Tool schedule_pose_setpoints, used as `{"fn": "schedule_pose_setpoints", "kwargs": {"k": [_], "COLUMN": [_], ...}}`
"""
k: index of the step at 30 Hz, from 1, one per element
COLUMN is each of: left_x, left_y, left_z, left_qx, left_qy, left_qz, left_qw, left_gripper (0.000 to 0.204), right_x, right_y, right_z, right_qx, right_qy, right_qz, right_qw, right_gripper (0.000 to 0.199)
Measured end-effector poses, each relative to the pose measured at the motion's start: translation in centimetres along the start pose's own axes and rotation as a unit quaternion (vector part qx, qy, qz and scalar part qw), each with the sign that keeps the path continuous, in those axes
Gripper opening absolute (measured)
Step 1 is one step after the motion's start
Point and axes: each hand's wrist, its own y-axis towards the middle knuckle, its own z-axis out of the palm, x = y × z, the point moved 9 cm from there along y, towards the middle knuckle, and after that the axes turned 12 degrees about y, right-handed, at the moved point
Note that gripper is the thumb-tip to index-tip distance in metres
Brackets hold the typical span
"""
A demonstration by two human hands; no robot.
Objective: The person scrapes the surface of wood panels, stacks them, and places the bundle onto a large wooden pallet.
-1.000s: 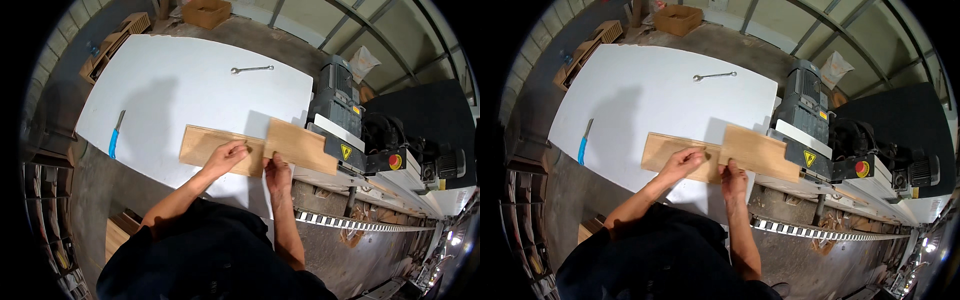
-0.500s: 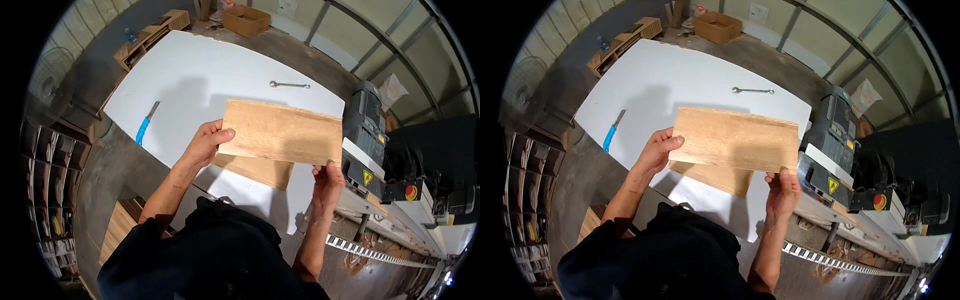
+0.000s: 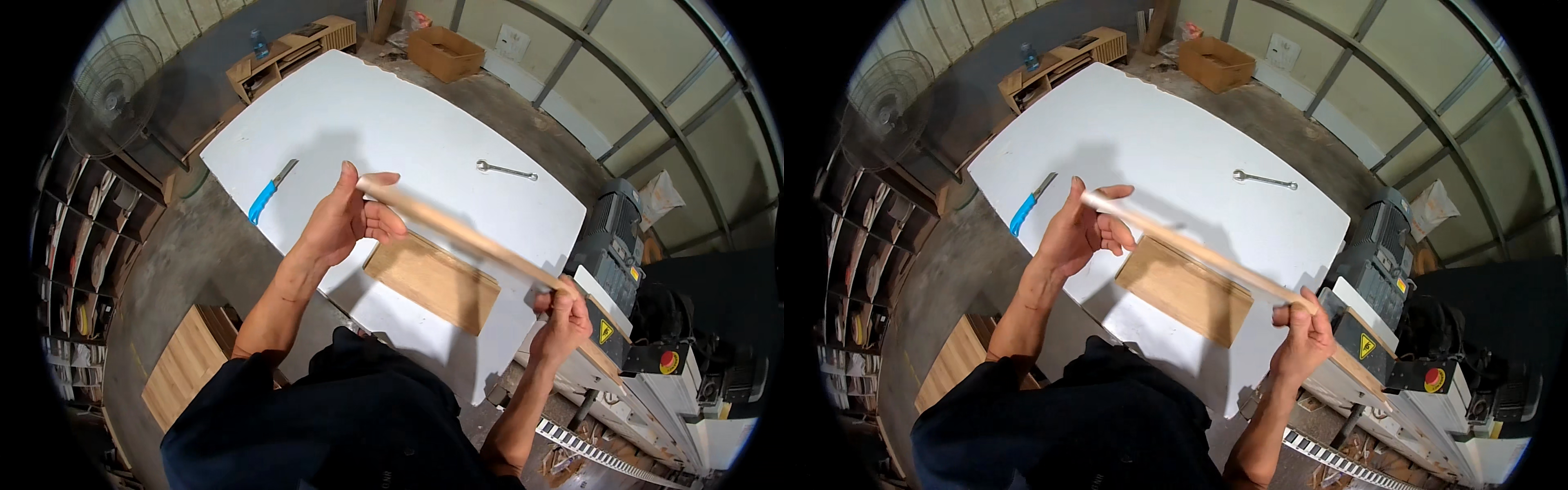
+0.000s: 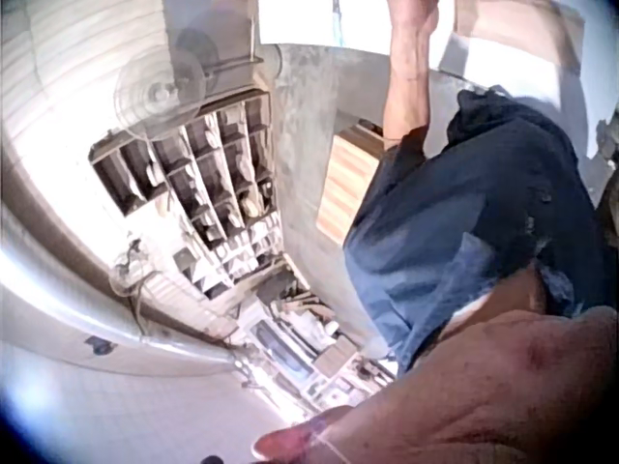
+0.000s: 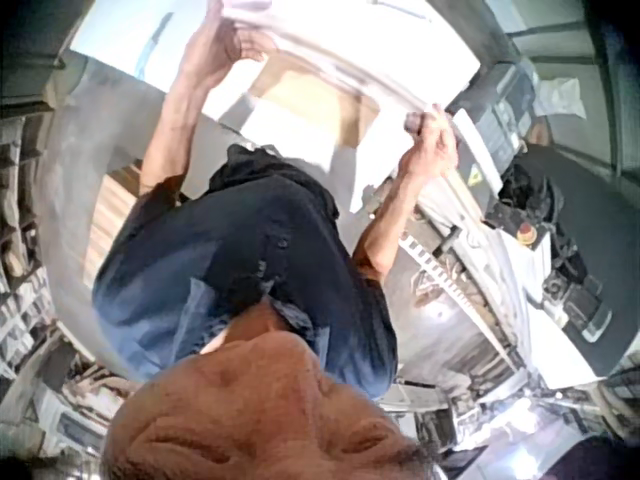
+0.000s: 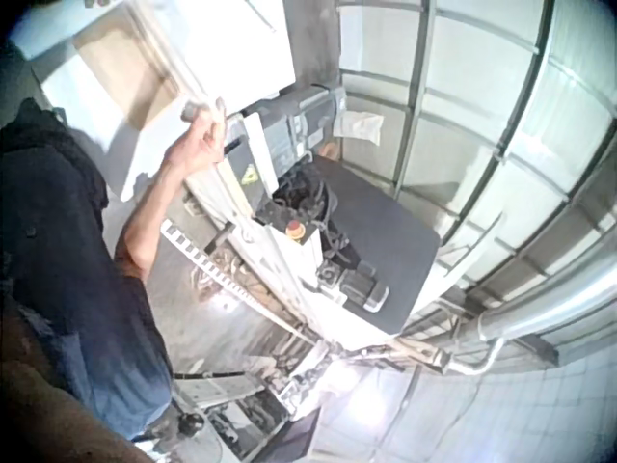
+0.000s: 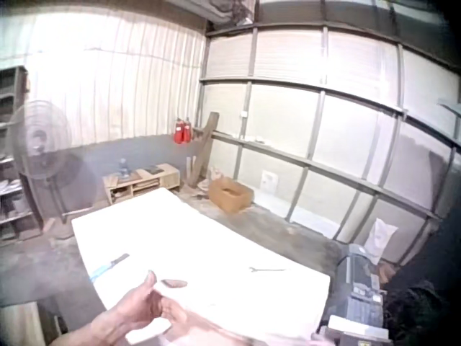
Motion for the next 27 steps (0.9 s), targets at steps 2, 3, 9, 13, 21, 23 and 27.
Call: {"fn": "schedule_pose_setpoints", "kwargs": {"k": [2,3,9,13,21,23,27], "left_x": [0.1,0.6,1.5,1.9,3.3,3.6,3.6], "left_y": [-0.4,-0.7,-0.9,-1.1,-1.6,-1.6,-1.5], "left_z": [0.0,-0.4,0.0,-0.2,-0.3,-0.3,-0.1], "left_qx": [-0.038,-0.074,-0.070,-0.066,0.010,0.025,0.069], "left_qy": [0.038,0.074,0.111,0.115,0.039,-0.007,-0.049], "left_qz": [-0.039,-0.078,-0.108,-0.116,-0.203,-0.213,-0.198], "left_qw": [0.998,0.991,0.985,0.984,0.978,0.977,0.976], "left_gripper": [0.076,0.080,0.078,0.073,0.067,0.067,0.067], "right_x": [-0.1,-0.4,-0.6,-0.5,-1.0,-1.3,-2.1], "right_y": [0.2,0.2,0.4,0.5,2.2,2.7,2.8], "right_z": [-0.5,-0.8,-1.5,-1.2,-2.8,-2.9,-3.0], "right_qx": [-0.011,-0.023,-0.039,-0.046,-0.027,-0.031,-0.022], "right_qy": [-0.036,-0.074,-0.095,-0.113,-0.190,-0.192,-0.185], "right_qz": [0.024,0.046,0.059,0.071,0.123,0.134,0.140], "right_qw": [0.999,0.996,0.993,0.990,0.974,0.972,0.972], "right_gripper": [0.026,0.026,0.033,0.040,0.050,0.049,0.049]}}
